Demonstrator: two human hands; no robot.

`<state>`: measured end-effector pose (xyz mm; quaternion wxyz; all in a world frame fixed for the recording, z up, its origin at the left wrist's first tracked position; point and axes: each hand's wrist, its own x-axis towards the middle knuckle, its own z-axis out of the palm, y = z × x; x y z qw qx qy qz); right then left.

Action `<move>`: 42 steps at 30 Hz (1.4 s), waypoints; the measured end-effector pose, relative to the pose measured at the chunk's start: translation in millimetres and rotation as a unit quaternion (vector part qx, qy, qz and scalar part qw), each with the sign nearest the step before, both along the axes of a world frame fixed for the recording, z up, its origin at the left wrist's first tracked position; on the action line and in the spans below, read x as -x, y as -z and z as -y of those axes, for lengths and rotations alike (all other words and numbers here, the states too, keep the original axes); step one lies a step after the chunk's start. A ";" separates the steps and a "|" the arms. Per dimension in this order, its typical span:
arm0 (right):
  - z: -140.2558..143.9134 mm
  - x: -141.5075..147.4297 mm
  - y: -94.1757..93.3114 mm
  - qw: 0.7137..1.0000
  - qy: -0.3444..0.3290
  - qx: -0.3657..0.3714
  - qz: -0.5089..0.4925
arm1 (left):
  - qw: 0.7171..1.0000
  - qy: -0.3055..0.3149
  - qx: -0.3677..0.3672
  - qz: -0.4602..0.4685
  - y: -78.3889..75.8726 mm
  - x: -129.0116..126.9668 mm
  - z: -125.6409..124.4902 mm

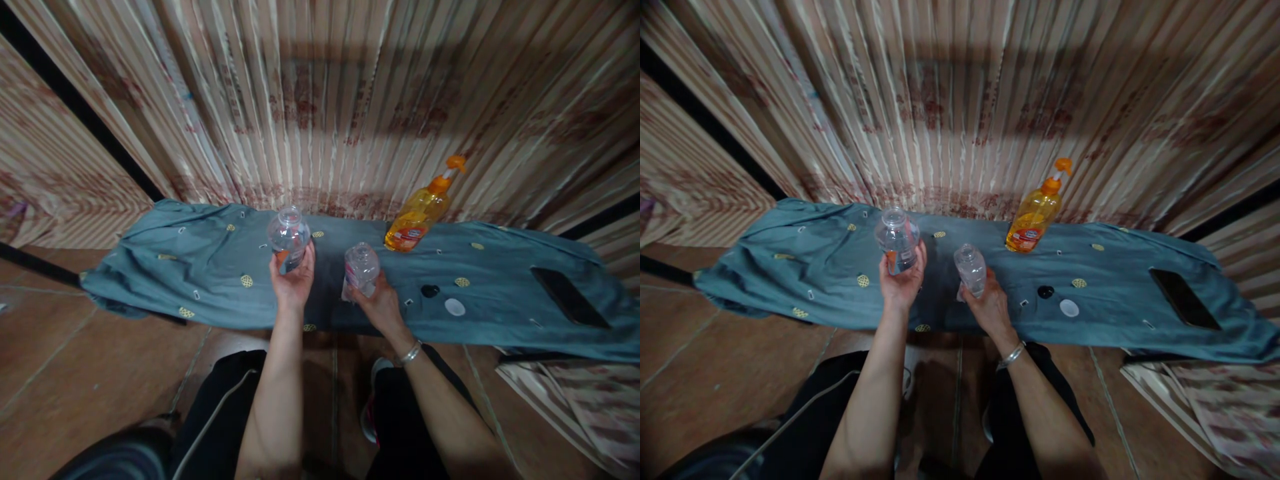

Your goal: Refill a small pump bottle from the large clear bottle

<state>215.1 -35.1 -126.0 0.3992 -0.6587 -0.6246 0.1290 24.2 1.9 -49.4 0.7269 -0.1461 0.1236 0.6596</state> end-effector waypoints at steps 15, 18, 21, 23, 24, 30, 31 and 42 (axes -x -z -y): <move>0.5 -0.2 -2.9 1.000 -0.006 0.015 -0.009 | 1.000 0.019 -0.006 0.007 2.6 5.1 -0.8; 0.6 0.0 -3.7 1.000 -0.007 0.015 -0.008 | 1.000 0.021 0.005 -0.011 1.6 6.0 0.5; 0.6 0.2 -3.5 1.000 -0.010 0.009 -0.005 | 0.999 0.026 0.009 -0.036 0.9 5.9 2.6; 0.6 0.3 -2.9 1.000 -0.010 0.006 -0.003 | 0.998 0.034 0.006 -0.059 1.7 3.3 4.7; 0.5 0.3 -2.5 1.000 -0.008 0.004 -0.002 | 0.996 0.039 0.006 -0.077 2.7 0.7 6.0; 0.5 1.4 -3.8 1.000 -0.014 0.002 -0.015 | 0.932 0.071 -0.026 -0.355 17.7 -33.9 14.1; 0.5 1.6 -4.7 1.000 -0.013 0.002 -0.019 | 0.925 0.069 -0.032 -0.373 20.3 -40.9 15.3; 1.9 0.8 -10.6 0.998 -0.054 -0.016 -0.034 | 0.764 0.113 -0.224 -0.594 40.9 -76.6 20.5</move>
